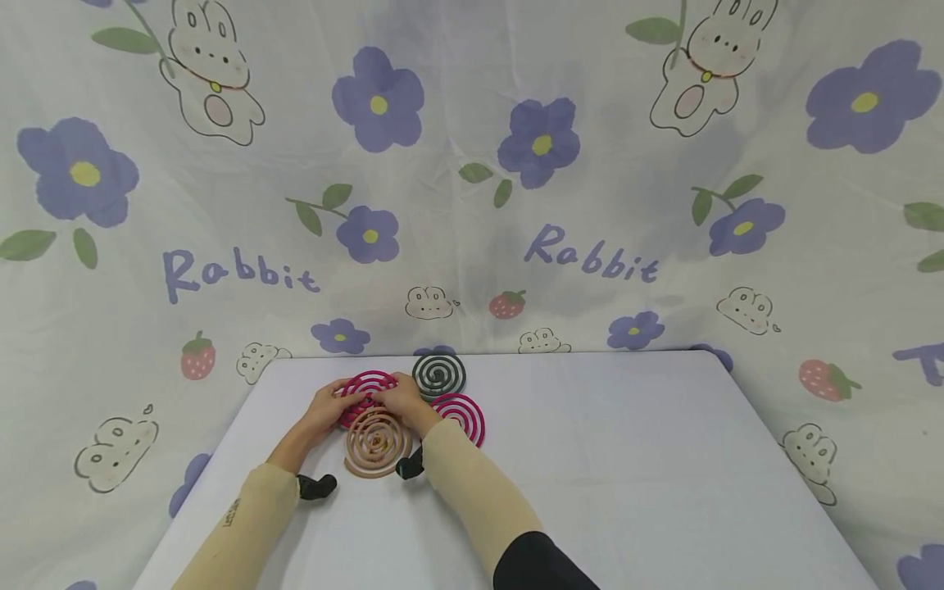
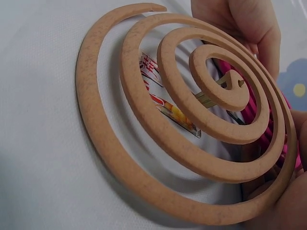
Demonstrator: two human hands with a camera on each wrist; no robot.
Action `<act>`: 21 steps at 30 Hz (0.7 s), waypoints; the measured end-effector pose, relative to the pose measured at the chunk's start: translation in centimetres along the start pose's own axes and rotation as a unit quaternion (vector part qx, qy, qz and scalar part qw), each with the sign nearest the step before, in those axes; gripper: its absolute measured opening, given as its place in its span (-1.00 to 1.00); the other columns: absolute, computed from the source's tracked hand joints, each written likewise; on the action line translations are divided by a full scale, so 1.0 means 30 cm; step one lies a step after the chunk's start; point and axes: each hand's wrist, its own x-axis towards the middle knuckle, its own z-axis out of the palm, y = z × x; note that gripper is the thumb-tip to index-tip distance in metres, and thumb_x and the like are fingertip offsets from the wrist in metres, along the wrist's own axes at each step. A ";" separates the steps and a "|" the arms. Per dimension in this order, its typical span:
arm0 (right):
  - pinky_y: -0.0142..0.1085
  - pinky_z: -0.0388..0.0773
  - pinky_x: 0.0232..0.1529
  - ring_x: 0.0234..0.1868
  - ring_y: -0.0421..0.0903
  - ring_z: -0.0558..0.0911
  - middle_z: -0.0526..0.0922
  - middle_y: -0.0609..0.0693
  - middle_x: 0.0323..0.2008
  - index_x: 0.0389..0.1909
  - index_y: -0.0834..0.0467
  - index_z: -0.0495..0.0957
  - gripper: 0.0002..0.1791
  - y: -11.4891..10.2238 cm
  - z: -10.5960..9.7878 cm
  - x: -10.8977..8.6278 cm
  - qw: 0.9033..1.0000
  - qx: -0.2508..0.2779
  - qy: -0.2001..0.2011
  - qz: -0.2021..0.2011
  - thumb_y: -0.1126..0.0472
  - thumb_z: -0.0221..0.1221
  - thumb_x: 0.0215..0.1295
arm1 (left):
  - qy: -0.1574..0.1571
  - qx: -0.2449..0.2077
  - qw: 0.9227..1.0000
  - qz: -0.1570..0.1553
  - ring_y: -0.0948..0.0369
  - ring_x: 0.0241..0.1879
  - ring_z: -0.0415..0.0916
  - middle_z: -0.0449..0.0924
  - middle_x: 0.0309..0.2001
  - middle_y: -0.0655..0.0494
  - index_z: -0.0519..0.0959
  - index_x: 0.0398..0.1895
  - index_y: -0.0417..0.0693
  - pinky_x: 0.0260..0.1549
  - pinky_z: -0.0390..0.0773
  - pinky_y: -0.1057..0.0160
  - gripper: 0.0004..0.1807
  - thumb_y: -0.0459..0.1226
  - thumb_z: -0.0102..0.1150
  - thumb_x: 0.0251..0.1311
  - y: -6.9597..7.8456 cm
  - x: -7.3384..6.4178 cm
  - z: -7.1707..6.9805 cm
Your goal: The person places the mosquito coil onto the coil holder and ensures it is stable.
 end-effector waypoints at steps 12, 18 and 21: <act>-0.19 0.53 0.02 -0.01 -0.01 0.56 0.59 0.06 -0.04 0.18 0.21 0.48 -0.47 -0.009 -0.002 -0.009 1.000 -0.005 0.004 -0.004 0.19 0.35 0.20 | 0.003 0.002 1.000 -0.004 0.13 -0.05 0.51 0.43 0.16 -0.30 0.34 0.28 -0.30 -0.25 0.57 0.35 -0.39 -0.23 0.28 0.24 -0.002 0.010 0.000; -0.15 0.49 0.08 0.06 0.05 0.53 0.56 0.13 0.03 0.23 0.24 0.42 -0.41 -0.009 0.002 -0.012 1.000 -0.008 0.009 -0.002 0.19 0.35 0.19 | 0.010 0.017 1.000 0.010 0.08 0.01 0.46 0.44 0.15 -0.29 0.36 0.27 -0.32 -0.23 0.53 0.38 -0.39 -0.21 0.29 0.23 -0.012 0.009 -0.003; -0.14 0.50 0.07 0.06 0.05 0.54 0.56 0.12 0.01 0.20 0.23 0.44 -0.43 -0.005 0.000 -0.017 1.000 -0.008 0.012 0.001 0.19 0.36 0.19 | 0.011 0.025 1.000 0.012 0.06 0.05 0.44 0.44 0.16 -0.29 0.36 0.27 -0.33 -0.20 0.51 0.38 -0.38 -0.20 0.29 0.23 -0.018 0.006 0.000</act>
